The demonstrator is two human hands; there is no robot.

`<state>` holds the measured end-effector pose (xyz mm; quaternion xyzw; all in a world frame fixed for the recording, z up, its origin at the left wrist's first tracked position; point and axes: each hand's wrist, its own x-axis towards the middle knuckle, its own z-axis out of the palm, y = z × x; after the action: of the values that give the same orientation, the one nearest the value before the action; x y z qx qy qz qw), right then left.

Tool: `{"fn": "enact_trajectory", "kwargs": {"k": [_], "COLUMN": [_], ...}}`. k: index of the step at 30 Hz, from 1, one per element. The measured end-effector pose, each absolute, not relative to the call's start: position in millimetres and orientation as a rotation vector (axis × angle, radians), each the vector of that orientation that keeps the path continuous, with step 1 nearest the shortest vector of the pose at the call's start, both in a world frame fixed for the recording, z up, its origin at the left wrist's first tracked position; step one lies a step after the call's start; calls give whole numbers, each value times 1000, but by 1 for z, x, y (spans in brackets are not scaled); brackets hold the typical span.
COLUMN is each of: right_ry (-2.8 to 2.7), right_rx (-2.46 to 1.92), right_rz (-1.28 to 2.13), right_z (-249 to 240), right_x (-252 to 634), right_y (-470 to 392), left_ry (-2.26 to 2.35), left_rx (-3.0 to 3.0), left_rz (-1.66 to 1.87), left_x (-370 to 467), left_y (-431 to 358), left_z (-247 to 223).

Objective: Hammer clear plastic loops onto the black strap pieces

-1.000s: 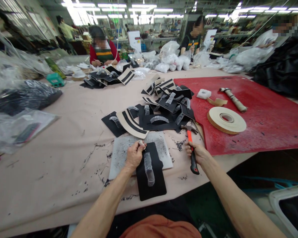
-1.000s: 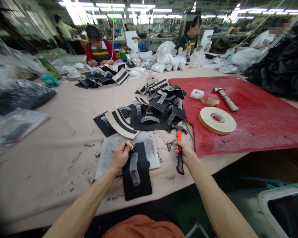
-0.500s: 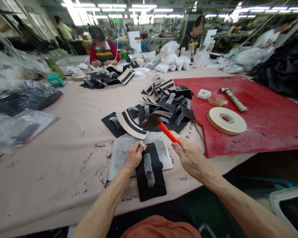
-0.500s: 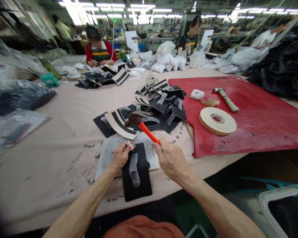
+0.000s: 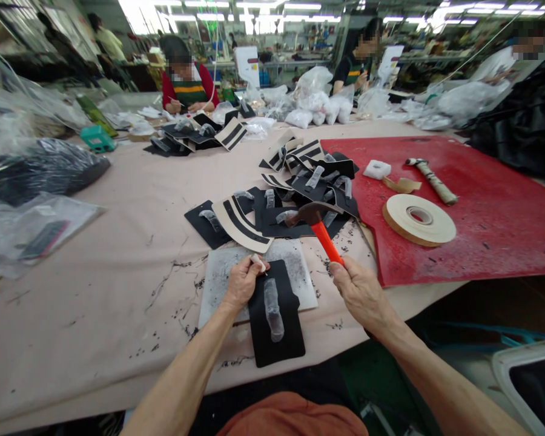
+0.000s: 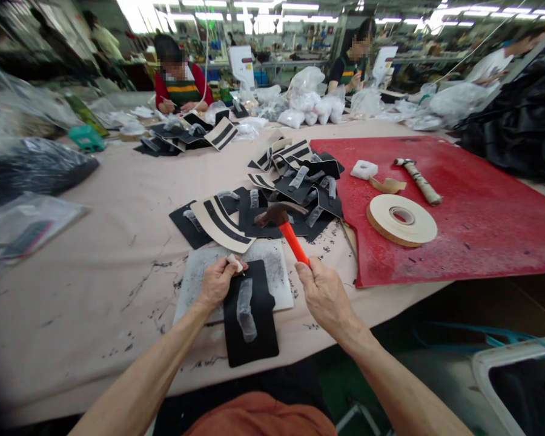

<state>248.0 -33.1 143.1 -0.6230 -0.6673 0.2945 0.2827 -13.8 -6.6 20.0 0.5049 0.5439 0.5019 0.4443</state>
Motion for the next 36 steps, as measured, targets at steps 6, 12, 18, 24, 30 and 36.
{"fn": "enact_trajectory", "kwargs": {"k": [6, 12, 18, 24, 30, 36], "right_ry": [-1836, -1970, -2431, -2293, -2361, -2123], "right_rx": [-1676, -1614, -1632, -1497, -1439, -1409], "right_rz": [786, 603, 253, 70, 93, 116], "right_z": [137, 157, 144, 168, 151, 172], "right_x": [249, 235, 228, 231, 231, 228], "right_y": [-36, -39, -40, -29, -39, -38], "left_ry": [1398, 1413, 1396, 1385, 1383, 1377], "left_rx": [1433, 1597, 1709, 1772, 1798, 1775], "left_rz": [1219, 1222, 1198, 1161, 1138, 1122], "left_x": [-12, -9, -11, -13, -12, -13], "left_y": [-9, -12, -12, -11, -12, -13], "left_z": [20, 13, 8, 4, 6, 7]}}
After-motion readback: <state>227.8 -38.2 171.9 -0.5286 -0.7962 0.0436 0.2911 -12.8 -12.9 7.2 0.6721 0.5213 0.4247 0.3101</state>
